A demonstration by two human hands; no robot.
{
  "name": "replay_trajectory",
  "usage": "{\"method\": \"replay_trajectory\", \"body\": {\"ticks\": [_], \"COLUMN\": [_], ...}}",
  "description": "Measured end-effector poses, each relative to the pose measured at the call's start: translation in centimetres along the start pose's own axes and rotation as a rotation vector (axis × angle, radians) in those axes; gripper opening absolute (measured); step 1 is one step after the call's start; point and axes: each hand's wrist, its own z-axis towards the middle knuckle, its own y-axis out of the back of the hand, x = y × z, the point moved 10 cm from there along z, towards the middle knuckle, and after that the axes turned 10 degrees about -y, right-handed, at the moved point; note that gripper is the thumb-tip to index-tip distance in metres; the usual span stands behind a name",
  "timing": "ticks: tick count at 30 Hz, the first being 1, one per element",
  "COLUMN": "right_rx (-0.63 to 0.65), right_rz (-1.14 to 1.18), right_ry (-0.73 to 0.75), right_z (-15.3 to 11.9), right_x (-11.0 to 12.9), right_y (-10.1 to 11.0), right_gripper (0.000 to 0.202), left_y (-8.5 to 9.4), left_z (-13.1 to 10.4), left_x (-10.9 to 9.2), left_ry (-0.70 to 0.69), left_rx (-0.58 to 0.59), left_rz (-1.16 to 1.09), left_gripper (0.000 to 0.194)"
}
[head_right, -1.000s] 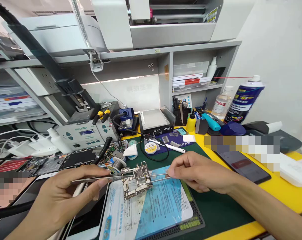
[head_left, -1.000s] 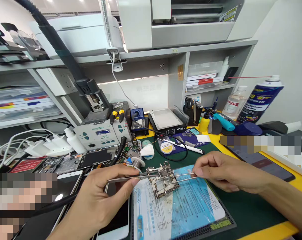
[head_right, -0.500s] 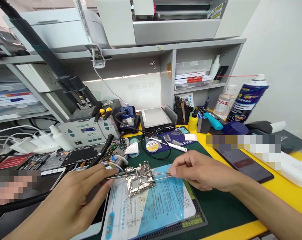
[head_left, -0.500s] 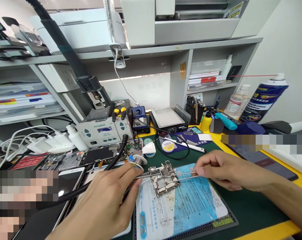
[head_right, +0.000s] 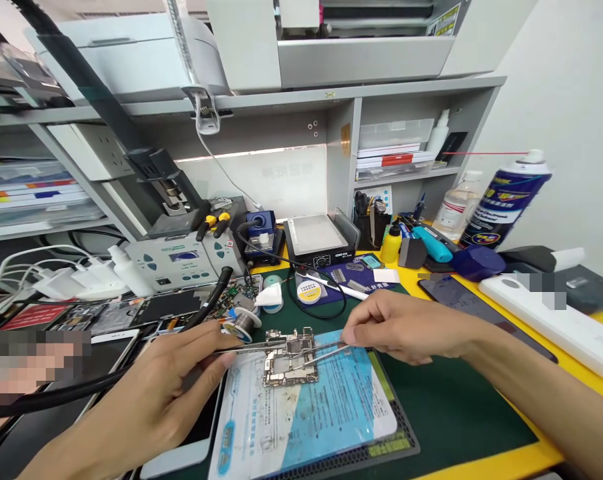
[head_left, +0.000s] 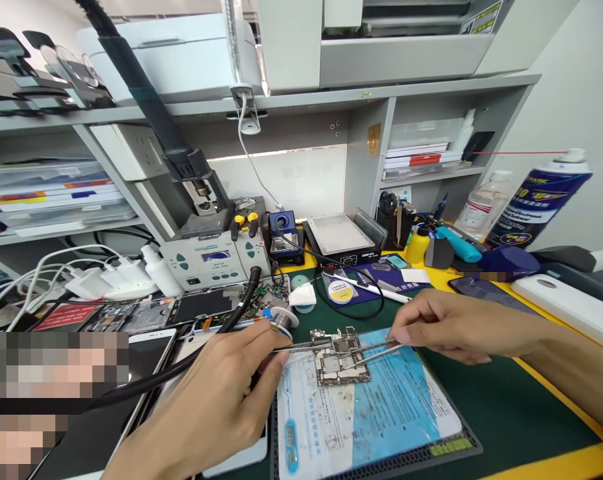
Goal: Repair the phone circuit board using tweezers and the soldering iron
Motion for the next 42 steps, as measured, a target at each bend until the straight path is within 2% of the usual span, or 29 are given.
{"method": "replay_trajectory", "body": {"ticks": [8, 17, 25, 31, 37, 42], "right_rx": [0.011, 0.031, 0.166, 0.05, -0.007, -0.05], "right_rz": [0.089, 0.259, 0.473, 0.561, 0.588, 0.571], "right_ry": [0.021, 0.116, 0.251, 0.311, 0.388, 0.356], "right_z": [0.0, 0.2, 0.4, 0.3, -0.2, 0.0], "right_x": [-1.3, -0.9, -0.3, 0.0, 0.1, 0.0], "right_y": [-0.5, 0.3, -0.3, 0.3, 0.4, 0.6], "right_gripper": [0.055, 0.045, 0.031, 0.029, 0.027, 0.028], "left_y": [0.2, 0.6, 0.1, -0.9, -1.4, -1.7], "left_z": [-0.2, 0.4, -0.1, -0.4, -0.4, -0.4], "left_x": [-0.3, -0.9, -0.5, -0.1, -0.5, -0.6], "left_ry": [-0.022, -0.055, -0.024, 0.024, 0.008, -0.014], "left_rx": [-0.018, -0.057, -0.015, 0.068, 0.073, 0.112], "left_rz": [-0.018, -0.019, 0.021, 0.118, 0.141, 0.157], "left_gripper": [0.025, 0.025, 0.023, 0.031, 0.034, 0.034]}}
